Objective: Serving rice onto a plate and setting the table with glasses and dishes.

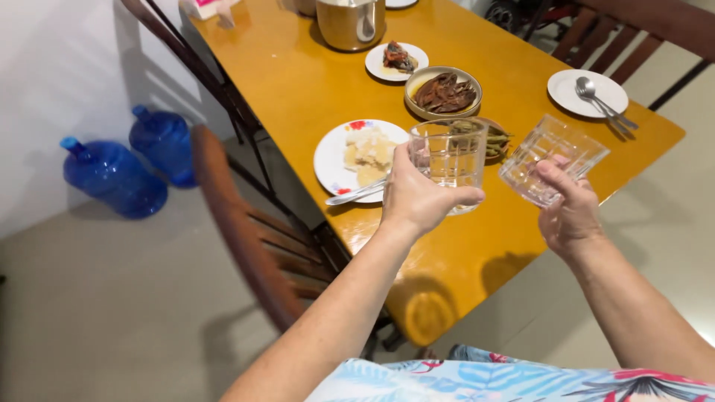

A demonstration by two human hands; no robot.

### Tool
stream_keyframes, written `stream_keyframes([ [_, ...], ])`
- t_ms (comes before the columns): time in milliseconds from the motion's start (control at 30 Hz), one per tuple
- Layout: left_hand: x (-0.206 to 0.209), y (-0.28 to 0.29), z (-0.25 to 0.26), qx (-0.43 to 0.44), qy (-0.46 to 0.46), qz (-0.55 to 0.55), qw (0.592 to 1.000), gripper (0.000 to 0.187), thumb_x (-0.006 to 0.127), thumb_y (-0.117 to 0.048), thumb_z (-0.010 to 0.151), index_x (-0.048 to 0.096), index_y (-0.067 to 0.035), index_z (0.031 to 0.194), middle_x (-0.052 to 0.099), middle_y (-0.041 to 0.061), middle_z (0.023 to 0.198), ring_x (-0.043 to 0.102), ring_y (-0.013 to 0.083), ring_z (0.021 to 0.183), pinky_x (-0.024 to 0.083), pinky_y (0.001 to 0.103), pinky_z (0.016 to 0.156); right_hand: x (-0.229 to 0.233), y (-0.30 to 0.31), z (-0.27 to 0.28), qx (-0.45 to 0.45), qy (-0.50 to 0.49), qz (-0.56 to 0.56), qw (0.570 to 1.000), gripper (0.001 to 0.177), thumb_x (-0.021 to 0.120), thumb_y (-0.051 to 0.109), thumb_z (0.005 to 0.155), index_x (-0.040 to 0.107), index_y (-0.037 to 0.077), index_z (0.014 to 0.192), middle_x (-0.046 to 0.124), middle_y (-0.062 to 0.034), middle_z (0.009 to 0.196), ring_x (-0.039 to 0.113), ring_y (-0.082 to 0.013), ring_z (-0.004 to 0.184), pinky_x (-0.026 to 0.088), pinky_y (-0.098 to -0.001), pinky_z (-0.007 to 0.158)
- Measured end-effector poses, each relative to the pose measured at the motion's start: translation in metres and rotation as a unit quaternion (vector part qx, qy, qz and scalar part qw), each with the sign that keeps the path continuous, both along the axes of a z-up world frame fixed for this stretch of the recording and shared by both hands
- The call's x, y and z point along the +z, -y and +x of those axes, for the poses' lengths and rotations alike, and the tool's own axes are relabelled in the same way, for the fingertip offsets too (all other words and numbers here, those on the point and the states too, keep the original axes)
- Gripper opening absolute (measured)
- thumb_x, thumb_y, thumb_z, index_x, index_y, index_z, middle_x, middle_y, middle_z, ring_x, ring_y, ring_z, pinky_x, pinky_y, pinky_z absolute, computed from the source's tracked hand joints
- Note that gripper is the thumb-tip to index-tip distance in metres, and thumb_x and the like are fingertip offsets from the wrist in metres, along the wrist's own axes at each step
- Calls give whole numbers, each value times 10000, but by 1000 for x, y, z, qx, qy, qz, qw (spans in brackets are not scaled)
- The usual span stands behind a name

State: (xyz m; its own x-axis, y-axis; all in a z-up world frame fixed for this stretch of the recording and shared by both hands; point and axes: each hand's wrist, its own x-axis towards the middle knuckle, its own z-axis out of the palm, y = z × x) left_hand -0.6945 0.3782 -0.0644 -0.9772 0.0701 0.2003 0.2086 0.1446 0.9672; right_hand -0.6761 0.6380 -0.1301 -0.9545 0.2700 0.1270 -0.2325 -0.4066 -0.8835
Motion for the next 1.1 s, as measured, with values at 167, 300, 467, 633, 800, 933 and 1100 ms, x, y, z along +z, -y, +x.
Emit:
stream_keyframes([
  [167, -27, -52, -22, 55, 80, -79, 992, 1104, 960, -346, 465, 404, -19, 1362, 637, 175, 1298, 635, 295, 1195, 498, 379, 1037, -49, -68, -35, -88, 55, 12, 995, 625, 840, 103, 835, 477, 51, 1341, 643, -28, 1209, 609, -171, 1190, 470, -361, 1098],
  [300, -42, -74, -33, 65, 105, -108, 987, 1121, 961, -336, 467, 378, -36, 1376, 615, 175, 1328, 610, 309, 1226, 473, 393, 1059, -65, -89, -40, -97, 62, 20, 993, 667, 849, 98, 792, 460, 45, 1331, 637, -24, 1171, 628, -170, 1134, 500, -374, 1046],
  [467, -71, -87, -39, 45, 122, -122, 984, 1127, 958, -290, 478, 351, -60, 1398, 598, 183, 1336, 590, 341, 1232, 465, 417, 1066, -88, -108, -41, -86, 45, 60, 993, 653, 857, 64, 790, 466, 61, 1313, 624, -36, 1098, 652, -160, 1019, 545, -344, 962],
  [633, -89, -102, -40, 25, 126, -181, 975, 1105, 977, -279, 491, 367, -96, 1394, 576, 197, 1301, 551, 364, 1221, 457, 431, 1067, -73, -108, -38, -75, 13, 106, 991, 464, 857, -23, 842, 474, 58, 1092, 619, -27, 1010, 618, -158, 972, 509, -320, 931],
  [800, -100, -118, -43, 29, 92, -205, 974, 1109, 984, -296, 480, 381, -93, 1389, 595, 176, 1295, 553, 369, 1209, 452, 442, 1066, -56, -117, -48, -58, 50, 134, 988, 446, 824, 56, 758, 624, 91, 1155, 717, -29, 1040, 693, -161, 973, 568, -316, 889],
  [933, -117, -144, -51, 55, 108, -217, 969, 1094, 988, -300, 492, 384, -94, 1380, 614, 167, 1284, 581, 355, 1201, 471, 436, 1045, -77, -159, -76, -65, 58, 220, 972, 515, 865, 125, 776, 604, 27, 1209, 686, -67, 1101, 662, -161, 968, 566, -313, 875],
  [1100, -115, -179, -63, 97, 155, -236, 954, 1071, 978, -286, 520, 376, -114, 1388, 633, 151, 1292, 618, 352, 1182, 495, 430, 1022, -106, -220, -122, -110, 83, 340, 930, 794, 925, 270, 759, 418, -22, 1297, 632, -117, 1207, 654, -173, 1072, 556, -319, 940],
])
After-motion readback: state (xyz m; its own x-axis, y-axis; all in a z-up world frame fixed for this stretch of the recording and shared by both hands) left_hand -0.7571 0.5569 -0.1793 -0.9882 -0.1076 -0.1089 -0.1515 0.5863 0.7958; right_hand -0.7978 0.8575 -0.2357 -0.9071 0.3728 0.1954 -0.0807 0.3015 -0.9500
